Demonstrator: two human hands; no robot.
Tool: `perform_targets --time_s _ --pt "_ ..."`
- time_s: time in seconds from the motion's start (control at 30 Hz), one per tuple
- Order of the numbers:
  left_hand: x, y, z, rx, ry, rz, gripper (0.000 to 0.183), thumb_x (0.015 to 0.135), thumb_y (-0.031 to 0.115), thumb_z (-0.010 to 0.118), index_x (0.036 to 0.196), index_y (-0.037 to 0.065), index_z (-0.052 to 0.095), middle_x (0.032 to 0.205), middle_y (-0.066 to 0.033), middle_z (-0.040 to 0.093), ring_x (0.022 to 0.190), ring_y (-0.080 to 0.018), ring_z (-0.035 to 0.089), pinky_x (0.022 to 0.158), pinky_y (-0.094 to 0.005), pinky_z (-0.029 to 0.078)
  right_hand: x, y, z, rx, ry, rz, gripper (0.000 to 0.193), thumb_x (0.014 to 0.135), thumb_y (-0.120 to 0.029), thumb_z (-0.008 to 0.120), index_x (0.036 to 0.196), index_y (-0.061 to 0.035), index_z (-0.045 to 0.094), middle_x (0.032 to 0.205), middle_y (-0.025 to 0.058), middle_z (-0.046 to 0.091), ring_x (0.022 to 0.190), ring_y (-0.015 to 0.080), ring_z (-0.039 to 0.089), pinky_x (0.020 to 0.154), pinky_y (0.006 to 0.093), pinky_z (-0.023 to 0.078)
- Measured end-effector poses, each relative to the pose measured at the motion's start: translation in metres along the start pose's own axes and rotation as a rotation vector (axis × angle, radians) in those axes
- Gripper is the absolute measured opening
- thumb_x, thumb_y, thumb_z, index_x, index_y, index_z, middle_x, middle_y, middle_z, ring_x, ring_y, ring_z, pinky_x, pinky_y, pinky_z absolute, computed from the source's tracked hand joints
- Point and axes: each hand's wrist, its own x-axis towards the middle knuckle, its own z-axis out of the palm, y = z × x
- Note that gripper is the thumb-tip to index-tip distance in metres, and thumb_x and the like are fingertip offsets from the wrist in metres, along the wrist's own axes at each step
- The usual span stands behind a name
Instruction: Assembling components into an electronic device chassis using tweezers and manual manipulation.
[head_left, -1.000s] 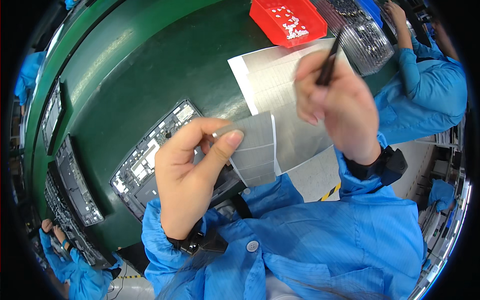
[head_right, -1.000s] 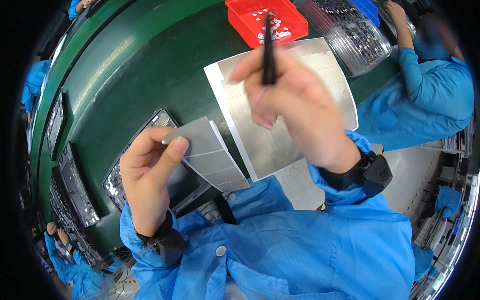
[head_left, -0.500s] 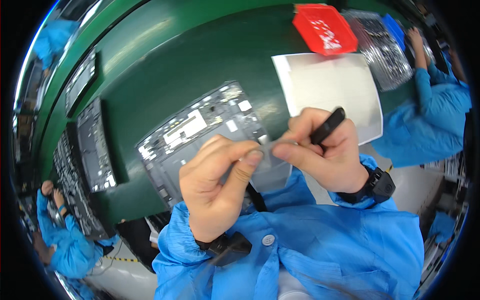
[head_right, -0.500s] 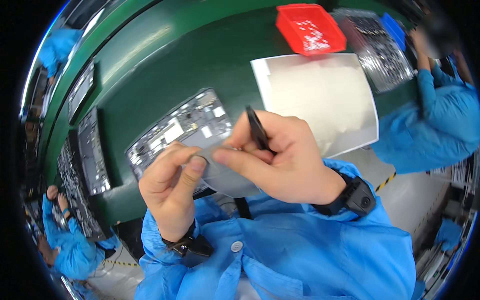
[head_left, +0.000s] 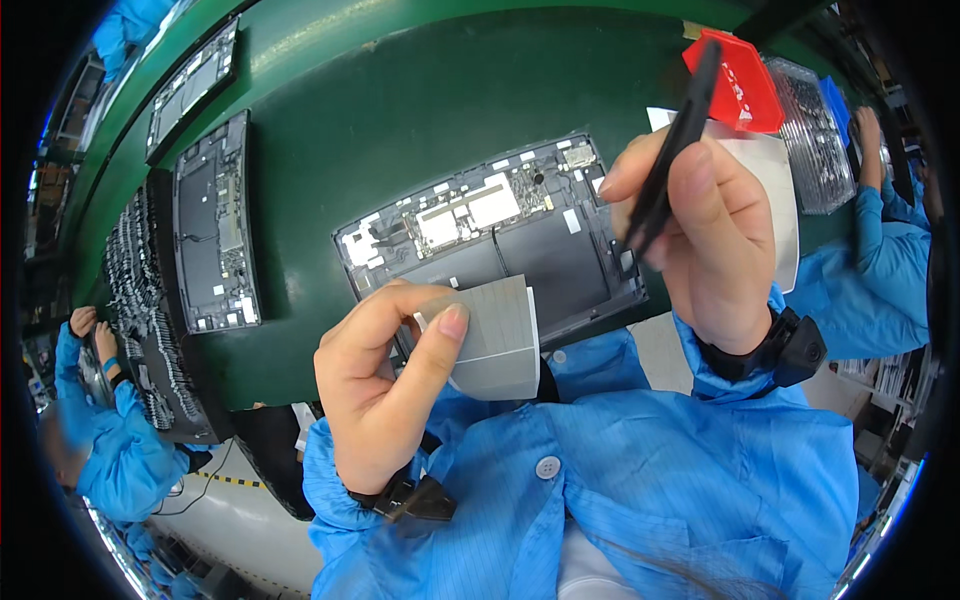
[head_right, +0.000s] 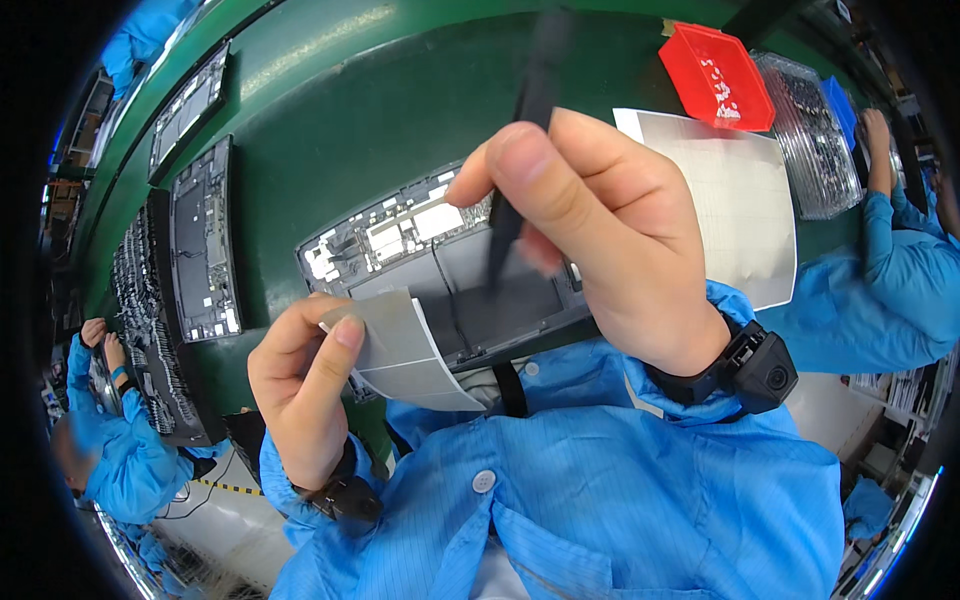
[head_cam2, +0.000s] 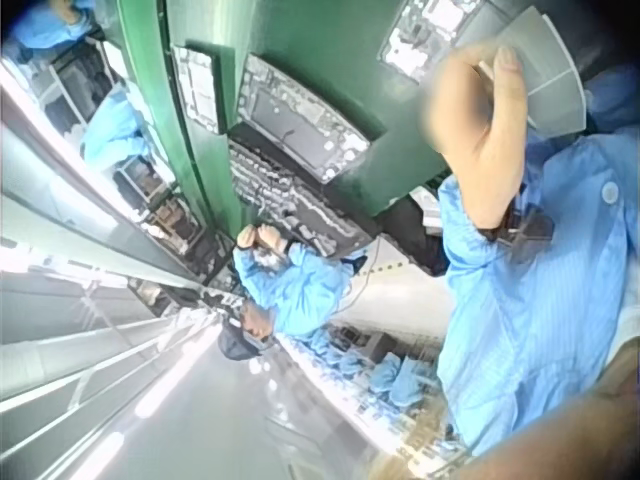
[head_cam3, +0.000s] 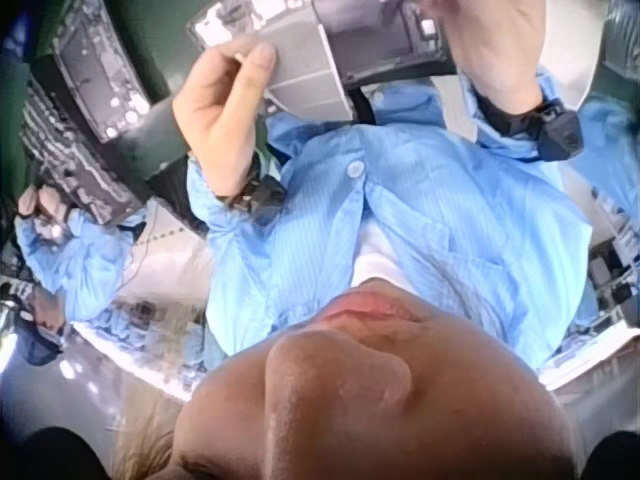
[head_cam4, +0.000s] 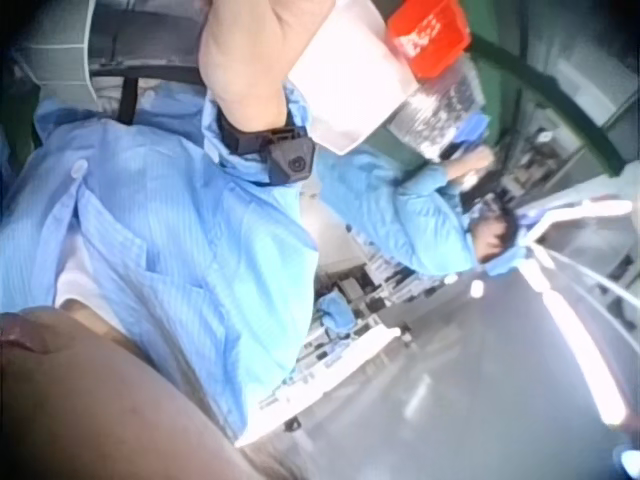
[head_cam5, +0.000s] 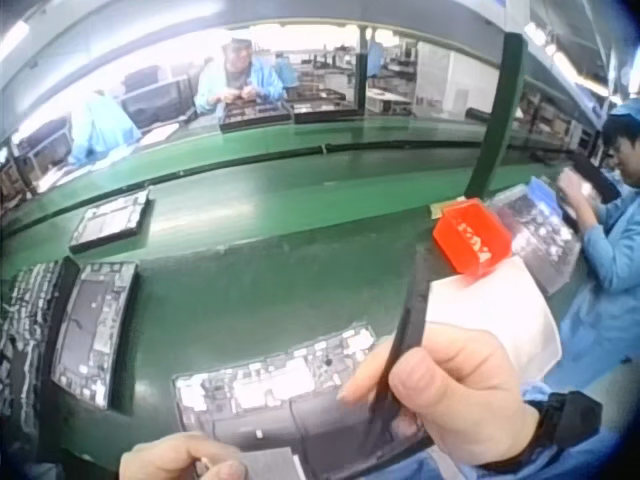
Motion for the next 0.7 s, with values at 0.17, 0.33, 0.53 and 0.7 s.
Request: perform_targets --time_s 0.17,0.33,0.53,0.7 --pt "0.004 -0.002 0.004 -0.015 0.022 0.049 0.006 0.089 0.0 0.068 0.092 -0.005 0.068 0.083 -0.0074 0.067 0.075 -0.0115 0.057 0.07 -0.0244 0.043 -0.009 0.009 0.004 0.088 -0.049 0.006 0.032 0.105 -0.023 0.055 0.113 0.0069 0.06 0.096 0.012 0.064 0.075 0.0135 0.06 0.064 0.0243 0.049" --pt "0.005 -0.001 0.007 0.004 -0.001 0.054 0.006 0.086 -0.002 0.068 0.091 -0.005 0.068 0.083 -0.009 0.067 0.075 -0.0127 0.059 0.07 -0.025 0.044 -0.012 0.015 -0.001 0.041 -0.074 -0.049 0.028 0.096 -0.01 0.066 0.119 0.005 0.059 0.107 0.0155 0.064 0.079 0.0122 0.061 0.067 0.0239 0.05" --pt "0.005 -0.001 0.013 -0.021 -0.031 0.045 0.006 0.085 -0.003 0.068 0.091 -0.005 0.068 0.083 -0.0095 0.067 0.075 -0.0133 0.06 0.07 -0.0257 0.045 -0.018 0.015 -0.003 0.053 -0.01 0.029 0.025 0.096 -0.009 0.067 0.117 0.0026 0.06 0.105 0.0146 0.067 0.079 0.0102 0.06 0.068 0.0227 0.049" --pt "0.002 -0.002 0.016 -0.039 -0.019 0.026 0.005 0.087 -0.001 0.068 0.09 -0.004 0.068 0.081 -0.0087 0.066 0.075 -0.0131 0.059 0.069 -0.026 0.045 -0.02 0.012 -0.008 0.014 -0.056 0.065 0.022 0.095 -0.008 0.067 0.114 0.0018 0.06 0.101 0.0132 0.069 0.078 0.0097 0.06 0.067 0.0225 0.049"
